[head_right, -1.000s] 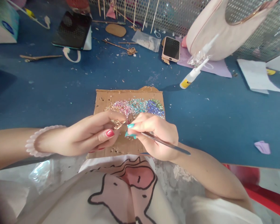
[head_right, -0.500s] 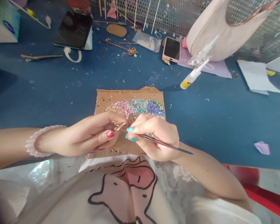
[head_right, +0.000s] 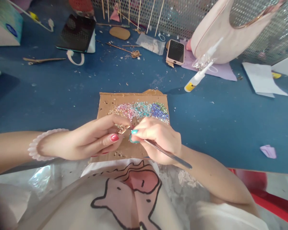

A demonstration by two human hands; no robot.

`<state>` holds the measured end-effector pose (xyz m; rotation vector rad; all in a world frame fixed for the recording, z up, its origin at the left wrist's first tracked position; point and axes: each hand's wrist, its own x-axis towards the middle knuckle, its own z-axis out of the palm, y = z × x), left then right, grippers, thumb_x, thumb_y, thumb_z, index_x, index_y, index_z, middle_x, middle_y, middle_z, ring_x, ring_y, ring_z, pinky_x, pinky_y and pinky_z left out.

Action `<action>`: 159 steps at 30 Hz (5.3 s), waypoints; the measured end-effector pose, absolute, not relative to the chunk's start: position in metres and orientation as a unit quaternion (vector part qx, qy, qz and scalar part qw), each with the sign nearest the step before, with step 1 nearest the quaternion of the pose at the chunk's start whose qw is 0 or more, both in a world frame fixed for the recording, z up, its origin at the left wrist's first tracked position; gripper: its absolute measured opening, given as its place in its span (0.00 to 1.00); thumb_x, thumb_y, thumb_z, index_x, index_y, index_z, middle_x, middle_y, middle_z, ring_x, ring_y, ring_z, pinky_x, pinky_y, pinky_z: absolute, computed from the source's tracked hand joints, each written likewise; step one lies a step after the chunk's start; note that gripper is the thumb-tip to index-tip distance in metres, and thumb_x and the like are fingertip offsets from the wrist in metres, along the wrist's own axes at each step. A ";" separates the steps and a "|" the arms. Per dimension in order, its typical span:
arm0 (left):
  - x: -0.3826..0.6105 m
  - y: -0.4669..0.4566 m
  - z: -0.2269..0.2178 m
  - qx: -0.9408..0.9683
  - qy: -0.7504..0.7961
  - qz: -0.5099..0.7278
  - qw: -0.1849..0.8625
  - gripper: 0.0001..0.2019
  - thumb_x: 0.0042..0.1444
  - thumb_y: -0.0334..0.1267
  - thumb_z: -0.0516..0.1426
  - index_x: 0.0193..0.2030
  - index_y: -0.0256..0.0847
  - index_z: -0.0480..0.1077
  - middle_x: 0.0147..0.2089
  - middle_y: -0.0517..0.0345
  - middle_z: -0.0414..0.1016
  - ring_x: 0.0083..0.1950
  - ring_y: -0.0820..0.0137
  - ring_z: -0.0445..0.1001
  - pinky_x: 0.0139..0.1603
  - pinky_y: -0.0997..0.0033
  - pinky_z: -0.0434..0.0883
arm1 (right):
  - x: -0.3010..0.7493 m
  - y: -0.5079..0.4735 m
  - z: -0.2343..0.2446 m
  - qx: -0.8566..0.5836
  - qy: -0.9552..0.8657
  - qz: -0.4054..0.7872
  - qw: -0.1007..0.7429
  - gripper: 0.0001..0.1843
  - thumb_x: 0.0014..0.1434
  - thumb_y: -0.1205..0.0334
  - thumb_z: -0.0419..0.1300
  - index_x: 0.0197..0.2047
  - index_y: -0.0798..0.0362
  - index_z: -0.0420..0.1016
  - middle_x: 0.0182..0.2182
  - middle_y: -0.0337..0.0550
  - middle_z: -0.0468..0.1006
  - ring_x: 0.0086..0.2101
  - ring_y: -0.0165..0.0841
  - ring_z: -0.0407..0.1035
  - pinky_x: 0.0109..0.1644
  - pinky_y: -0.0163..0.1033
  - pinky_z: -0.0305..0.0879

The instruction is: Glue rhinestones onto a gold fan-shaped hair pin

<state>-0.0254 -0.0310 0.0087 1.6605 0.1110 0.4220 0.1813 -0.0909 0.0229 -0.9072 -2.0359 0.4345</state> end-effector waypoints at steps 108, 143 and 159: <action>-0.025 -0.034 0.014 0.781 0.106 0.200 0.582 0.08 0.65 0.30 0.45 0.50 0.37 0.56 0.22 0.70 0.54 0.19 0.79 0.53 0.19 0.82 0.54 | 0.180 -0.091 0.022 -0.327 -0.850 -0.038 0.413 0.16 0.51 0.79 0.60 0.43 0.55 0.70 0.23 0.36 0.73 0.26 0.28 0.67 0.32 0.38 0.73; -0.027 -0.034 0.013 0.745 0.104 0.155 0.641 0.08 0.67 0.32 0.43 0.52 0.39 0.55 0.23 0.69 0.53 0.20 0.79 0.52 0.18 0.84 0.55 | 0.185 -0.088 0.026 -0.347 -0.840 -0.050 0.414 0.12 0.53 0.75 0.60 0.41 0.53 0.70 0.24 0.38 0.74 0.24 0.29 0.70 0.27 0.37 0.72; -0.028 -0.027 0.028 0.571 0.154 0.032 0.806 0.10 0.70 0.40 0.40 0.46 0.41 0.59 0.22 0.69 0.53 0.15 0.82 0.53 0.13 0.89 0.56 | 0.187 -0.082 0.016 -0.371 -0.818 -0.013 0.440 0.13 0.55 0.76 0.56 0.42 0.52 0.72 0.28 0.40 0.74 0.29 0.31 0.70 0.36 0.40 0.70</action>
